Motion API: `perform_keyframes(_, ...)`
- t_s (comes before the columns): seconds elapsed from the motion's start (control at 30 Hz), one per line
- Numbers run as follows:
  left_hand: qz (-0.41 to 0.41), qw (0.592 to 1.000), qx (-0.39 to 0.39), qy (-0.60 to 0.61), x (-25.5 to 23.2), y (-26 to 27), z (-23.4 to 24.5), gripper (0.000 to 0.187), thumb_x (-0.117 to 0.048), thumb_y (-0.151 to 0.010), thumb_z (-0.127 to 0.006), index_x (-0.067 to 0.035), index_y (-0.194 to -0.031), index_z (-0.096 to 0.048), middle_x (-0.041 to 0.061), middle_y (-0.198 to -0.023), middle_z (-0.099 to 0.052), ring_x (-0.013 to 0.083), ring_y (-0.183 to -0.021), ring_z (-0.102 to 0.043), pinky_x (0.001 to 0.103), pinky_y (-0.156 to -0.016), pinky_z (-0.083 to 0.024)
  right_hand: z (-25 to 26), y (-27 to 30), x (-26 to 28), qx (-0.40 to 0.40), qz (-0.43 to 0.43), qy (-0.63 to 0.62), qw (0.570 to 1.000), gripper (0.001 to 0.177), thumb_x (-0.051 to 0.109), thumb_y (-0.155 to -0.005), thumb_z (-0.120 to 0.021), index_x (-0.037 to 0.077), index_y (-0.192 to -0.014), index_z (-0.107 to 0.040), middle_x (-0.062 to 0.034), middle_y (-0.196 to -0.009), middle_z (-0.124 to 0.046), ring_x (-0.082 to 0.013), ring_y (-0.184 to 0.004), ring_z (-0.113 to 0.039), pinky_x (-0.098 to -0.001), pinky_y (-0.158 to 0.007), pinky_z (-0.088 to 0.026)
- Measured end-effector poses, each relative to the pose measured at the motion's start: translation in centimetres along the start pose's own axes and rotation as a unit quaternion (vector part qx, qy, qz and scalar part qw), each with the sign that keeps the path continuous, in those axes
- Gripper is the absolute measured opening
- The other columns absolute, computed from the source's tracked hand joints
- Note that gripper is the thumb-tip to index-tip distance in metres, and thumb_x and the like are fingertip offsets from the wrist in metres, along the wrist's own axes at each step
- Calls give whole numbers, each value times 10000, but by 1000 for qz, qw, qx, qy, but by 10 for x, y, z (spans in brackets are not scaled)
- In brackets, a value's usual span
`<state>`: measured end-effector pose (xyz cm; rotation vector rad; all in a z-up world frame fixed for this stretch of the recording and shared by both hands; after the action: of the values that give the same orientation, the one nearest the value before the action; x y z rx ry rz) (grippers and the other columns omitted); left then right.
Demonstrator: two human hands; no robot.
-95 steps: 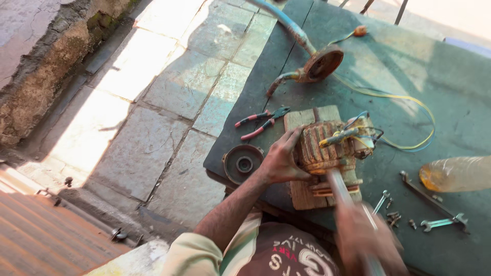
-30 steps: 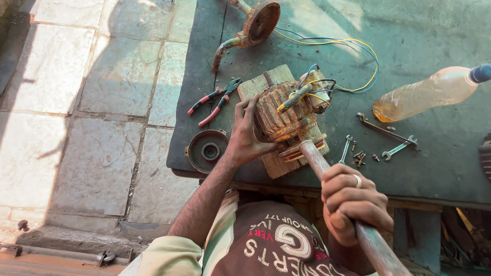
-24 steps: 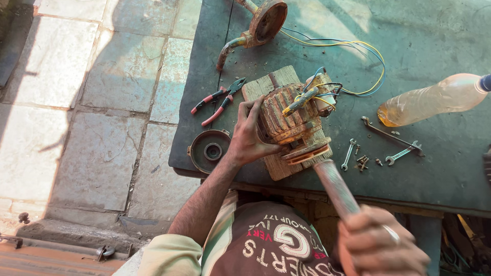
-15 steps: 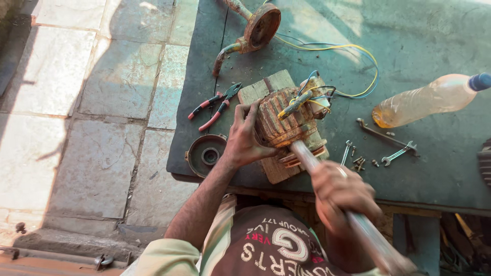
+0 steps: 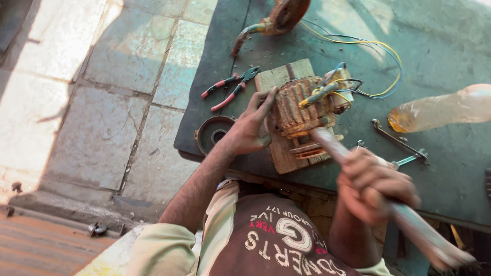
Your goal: The person retrieves a metal pipe from a drawer and uses it to hammer a component off the shaft of a disassembled electric motor. They then use pliers to adjust wires and a screwdriver to work on the motor's internal components.
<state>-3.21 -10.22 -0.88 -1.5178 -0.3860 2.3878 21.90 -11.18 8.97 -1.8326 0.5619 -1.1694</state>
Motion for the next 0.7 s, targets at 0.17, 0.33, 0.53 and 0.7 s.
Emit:
perform_keyframes(0.17, 28, 999, 8, 23, -1, 0, -7, 1191, -40, -624, -701, -93, -1672, -138, 192, -1544, -335, 391, -1471, -434, 439, -1229, -422, 37, -9, 26, -38, 31, 45, 998, 219, 170, -887, -636, 97, -813, -443, -10, -473, -452, -126, -417, -445, -390, -552, -511)
perform_keyframes(0.33, 11, 1000, -1, 5, -6, -2, -9, 1269, -285, -697, -869, -56, -1657, -70, 235, -1568, -276, 419, -1500, -364, 472, -1237, -384, 81, 15, 35, -79, 16, 102, 992, 214, 200, -933, -622, 106, -852, -447, -24, -502, -460, -136, -408, -449, -389, -541, -483)
perform_keyframes(0.53, 65, 996, -37, -38, -25, -18, -29, 1414, -406, -618, -970, 3, -1622, -63, 294, -1551, -236, 467, -1471, -325, 476, -1195, -370, 121, 44, 33, -184, 16, 58, 981, 263, 332, -1023, -566, 134, -877, -473, 7, -483, -441, -112, -403, -438, -354, -527, -445)
perform_keyframes(0.7, 103, 990, -72, -67, -39, -25, -34, 1374, -310, -547, -995, 19, -1595, -170, 215, -1401, -376, 388, -1347, -472, 450, -1167, -451, 175, 83, 28, -323, 4, -98, 941, 423, 444, -1164, -465, 115, -899, -482, -1, -540, -405, -114, -459, -428, -306, -525, -470)
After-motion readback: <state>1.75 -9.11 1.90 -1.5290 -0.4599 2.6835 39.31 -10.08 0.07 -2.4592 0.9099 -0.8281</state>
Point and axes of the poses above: each hand's wrist, its own y-axis away from the middle knuckle, its own z-axis out of the back of the hand, x = y × z, the point moved 1 cm from there along -y, towards the middle knuckle
